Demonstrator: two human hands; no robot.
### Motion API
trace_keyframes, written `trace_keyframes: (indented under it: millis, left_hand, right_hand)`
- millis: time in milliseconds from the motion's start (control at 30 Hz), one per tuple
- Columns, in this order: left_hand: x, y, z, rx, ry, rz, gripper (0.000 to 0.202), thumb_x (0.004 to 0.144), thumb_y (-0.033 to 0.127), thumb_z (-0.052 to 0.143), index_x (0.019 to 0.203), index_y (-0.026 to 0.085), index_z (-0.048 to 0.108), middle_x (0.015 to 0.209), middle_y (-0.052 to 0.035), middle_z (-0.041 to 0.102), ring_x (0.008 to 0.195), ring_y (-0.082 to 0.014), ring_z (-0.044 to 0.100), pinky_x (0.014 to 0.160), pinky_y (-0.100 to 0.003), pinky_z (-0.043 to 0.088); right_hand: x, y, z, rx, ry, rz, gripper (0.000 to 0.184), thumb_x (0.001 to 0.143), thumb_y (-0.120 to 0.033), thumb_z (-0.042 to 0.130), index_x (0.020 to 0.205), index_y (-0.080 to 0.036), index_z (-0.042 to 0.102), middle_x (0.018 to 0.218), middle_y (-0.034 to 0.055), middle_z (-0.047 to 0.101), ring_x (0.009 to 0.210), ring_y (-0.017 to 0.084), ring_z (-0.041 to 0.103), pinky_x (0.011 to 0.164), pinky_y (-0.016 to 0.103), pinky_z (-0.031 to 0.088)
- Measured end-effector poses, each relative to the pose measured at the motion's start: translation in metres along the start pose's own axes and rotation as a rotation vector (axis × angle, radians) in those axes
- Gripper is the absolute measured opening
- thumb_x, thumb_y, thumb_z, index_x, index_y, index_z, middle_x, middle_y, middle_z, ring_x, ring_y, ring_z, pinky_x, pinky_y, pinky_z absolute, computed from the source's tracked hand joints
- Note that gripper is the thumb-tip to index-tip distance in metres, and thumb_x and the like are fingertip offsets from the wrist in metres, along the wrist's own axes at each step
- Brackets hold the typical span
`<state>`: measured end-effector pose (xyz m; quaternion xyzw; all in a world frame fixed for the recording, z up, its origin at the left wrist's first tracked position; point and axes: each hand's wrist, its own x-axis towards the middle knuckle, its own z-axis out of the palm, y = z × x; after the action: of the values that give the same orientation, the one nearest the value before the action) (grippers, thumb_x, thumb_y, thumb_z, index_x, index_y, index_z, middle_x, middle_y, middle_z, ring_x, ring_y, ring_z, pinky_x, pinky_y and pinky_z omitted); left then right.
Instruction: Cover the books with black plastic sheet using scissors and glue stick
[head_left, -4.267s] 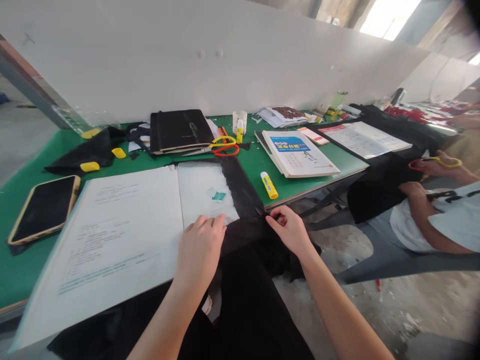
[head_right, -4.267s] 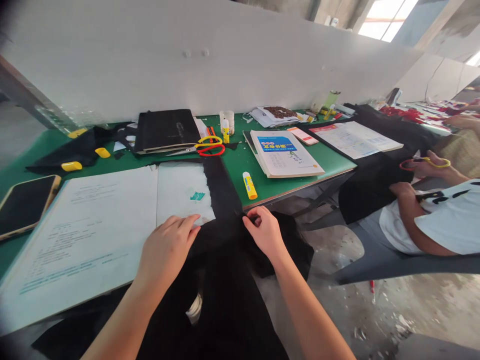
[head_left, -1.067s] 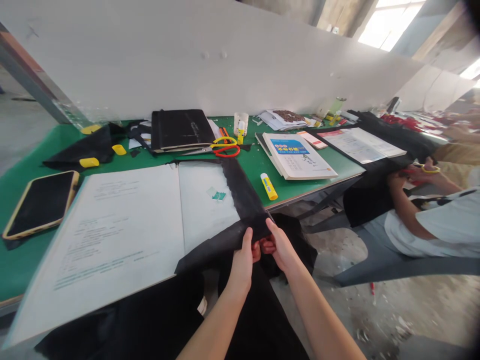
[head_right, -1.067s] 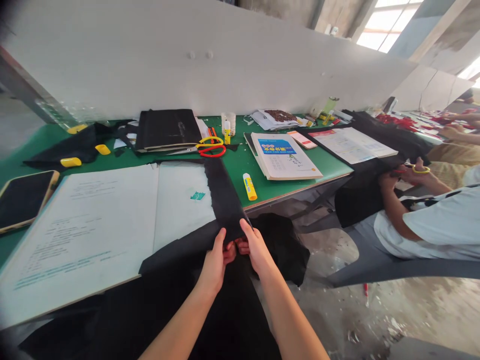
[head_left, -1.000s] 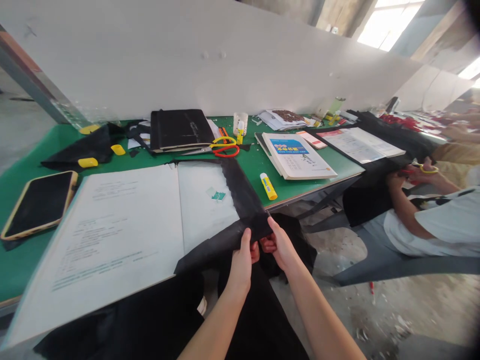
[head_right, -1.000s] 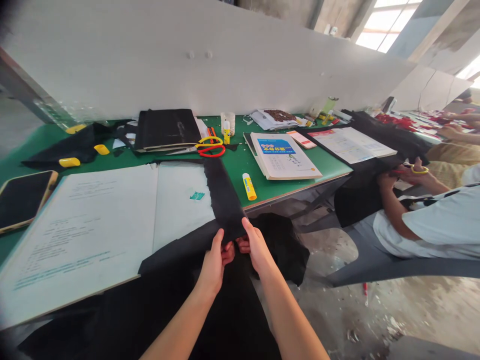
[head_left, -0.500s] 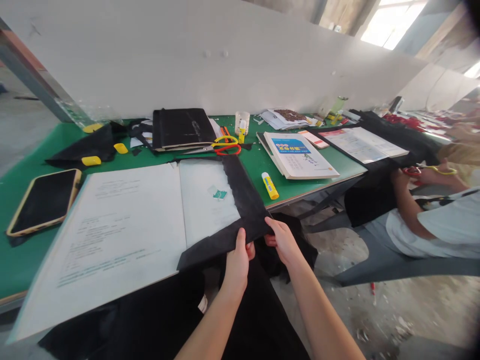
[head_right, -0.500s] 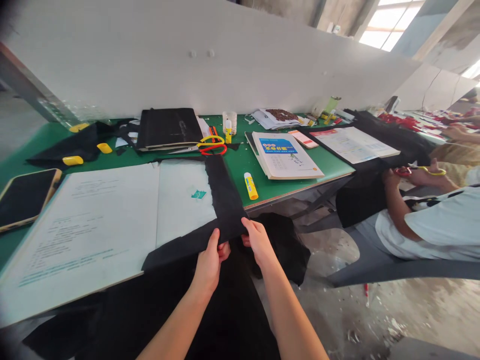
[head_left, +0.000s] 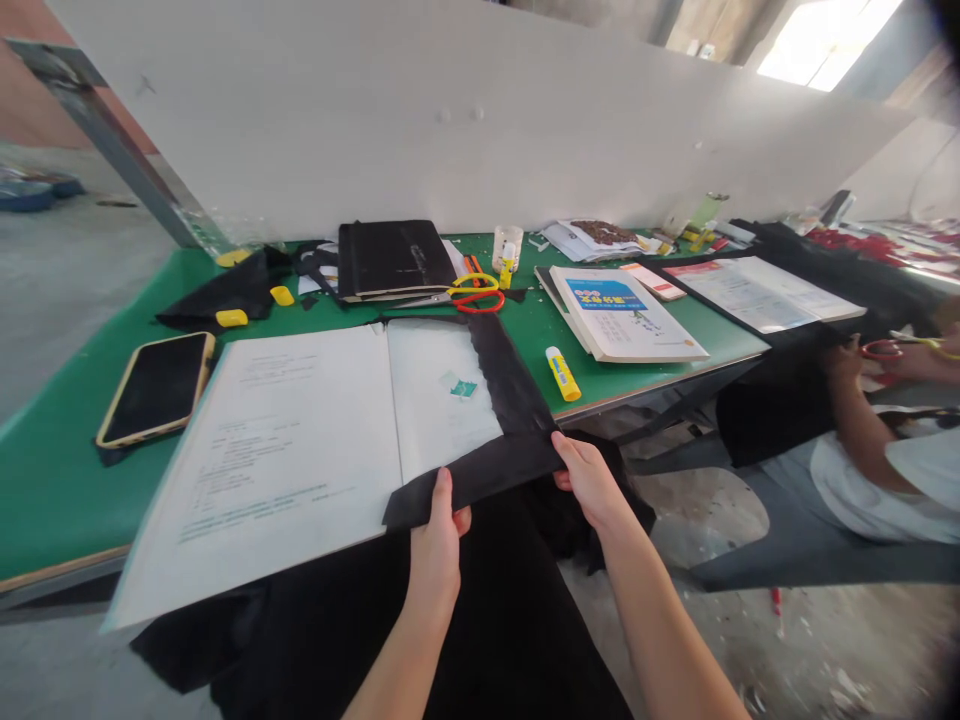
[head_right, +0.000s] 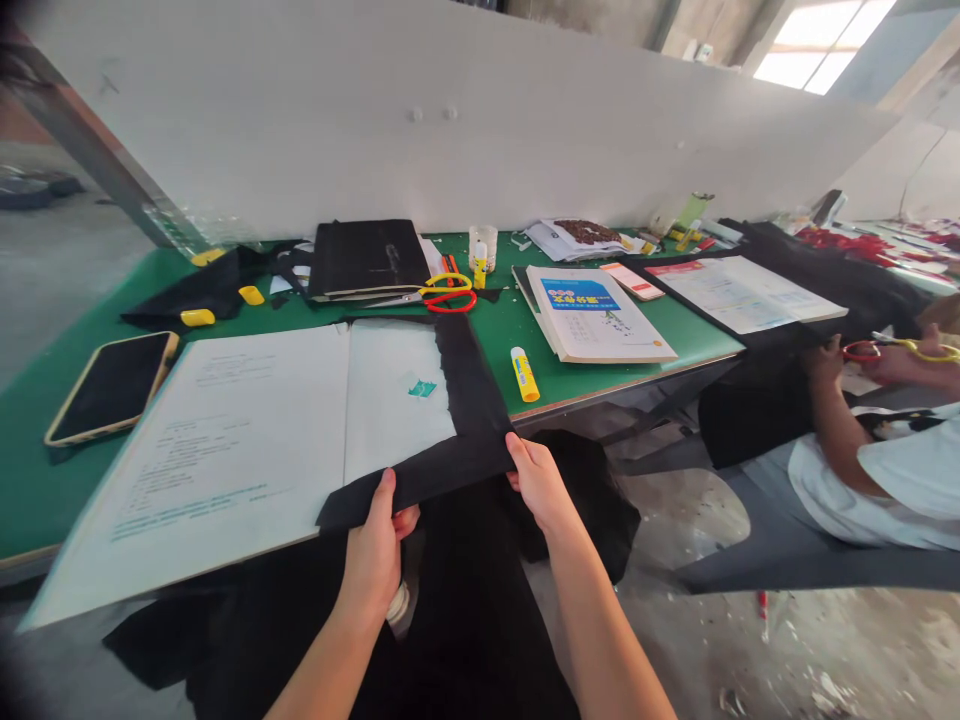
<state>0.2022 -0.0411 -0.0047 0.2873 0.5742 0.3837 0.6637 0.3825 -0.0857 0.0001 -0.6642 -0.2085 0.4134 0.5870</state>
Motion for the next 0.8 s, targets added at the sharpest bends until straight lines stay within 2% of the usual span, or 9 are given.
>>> trace_keyframes:
  millis: [100,233,333,400,433,500,600,700,800]
  left_hand:
    - [0.0,-0.001,-0.001,-0.02,-0.002,-0.003,0.056,0.073,0.056,0.064,0.044,0.021,0.03,0.046,0.0053,0.029,0.046,-0.0078,0.03,0.048,-0.024,0.031]
    - [0.002,-0.003,-0.001,-0.072,0.029,-0.05,0.046,0.071,0.053,0.067,0.051,0.017,0.045,0.052,0.0021,0.043,0.051,-0.0097,0.043,0.053,-0.023,0.039]
    - [0.003,-0.006,-0.002,-0.046,0.001,-0.058,0.042,0.07,0.052,0.068,0.056,0.016,0.052,0.055,0.0004,0.049,0.055,-0.0113,0.049,0.055,-0.023,0.042]
    - [0.0,-0.009,0.0,0.014,-0.136,-0.022,0.044,0.071,0.053,0.067,0.053,0.016,0.05,0.051,0.0019,0.044,0.05,-0.0096,0.044,0.051,-0.023,0.039]
    - [-0.002,-0.01,0.002,0.048,-0.232,0.007,0.046,0.072,0.052,0.067,0.051,0.016,0.048,0.049,0.0029,0.041,0.047,-0.0084,0.041,0.049,-0.022,0.037]
    - [-0.007,-0.011,0.01,0.082,-0.444,0.058,0.045,0.073,0.05,0.067,0.052,0.015,0.049,0.049,0.0036,0.041,0.044,-0.0069,0.038,0.048,-0.022,0.036]
    - [-0.015,-0.011,0.025,0.014,-0.632,0.009,0.035,0.07,0.046,0.071,0.076,0.012,0.062,0.068,-0.0014,0.057,0.052,-0.0094,0.052,0.056,-0.025,0.044]
    - [-0.019,-0.013,0.036,-0.072,-0.733,-0.079,0.043,0.071,0.043,0.072,0.099,0.012,0.065,0.092,-0.0093,0.065,0.07,-0.0158,0.063,0.07,-0.031,0.05]
    - [-0.017,-0.015,0.04,-0.137,-0.724,-0.104,0.042,0.073,0.042,0.071,0.099,0.009,0.067,0.093,-0.0126,0.068,0.078,-0.019,0.066,0.078,-0.034,0.051]
  right_hand:
    - [0.0,0.0,0.001,0.008,-0.01,0.015,0.048,0.066,-0.061,0.064,0.061,-0.016,0.051,0.05,-0.0061,0.036,0.043,0.004,0.023,0.042,0.021,0.014]
    - [-0.002,-0.003,-0.004,-0.1,0.032,-0.045,0.046,0.071,-0.06,0.061,0.059,-0.017,0.049,0.051,-0.006,0.035,0.044,0.005,0.025,0.043,0.022,0.018]
    - [-0.008,-0.011,-0.011,-0.389,0.236,-0.313,0.036,0.076,-0.053,0.06,0.072,-0.017,0.056,0.058,-0.0026,0.047,0.051,0.01,0.04,0.05,0.024,0.032]
    - [-0.013,-0.02,-0.013,-0.584,0.398,-0.557,0.034,0.079,-0.046,0.059,0.098,-0.018,0.058,0.075,0.002,0.059,0.063,0.014,0.05,0.061,0.027,0.042]
    - [-0.016,-0.025,-0.013,-0.671,0.422,-0.671,0.037,0.081,-0.042,0.058,0.109,-0.018,0.055,0.086,0.0049,0.062,0.072,0.017,0.054,0.068,0.03,0.045]
    - [-0.021,-0.035,-0.009,-0.85,0.303,-0.854,0.039,0.085,-0.032,0.051,0.122,-0.02,0.05,0.108,0.0087,0.062,0.095,0.021,0.057,0.085,0.037,0.045]
    - [-0.025,-0.044,0.002,-1.089,0.014,-0.94,0.042,0.087,-0.02,0.043,0.129,-0.023,0.048,0.123,0.0074,0.059,0.119,0.022,0.049,0.106,0.046,0.031]
    - [-0.024,-0.044,0.008,-1.2,-0.077,-0.926,0.044,0.087,-0.013,0.038,0.128,-0.023,0.05,0.121,0.0065,0.061,0.12,0.021,0.049,0.111,0.052,0.02]
    - [-0.024,-0.042,0.007,-1.198,-0.068,-0.94,0.042,0.088,-0.013,0.036,0.126,-0.023,0.051,0.123,0.0064,0.059,0.121,0.021,0.048,0.112,0.052,0.02]
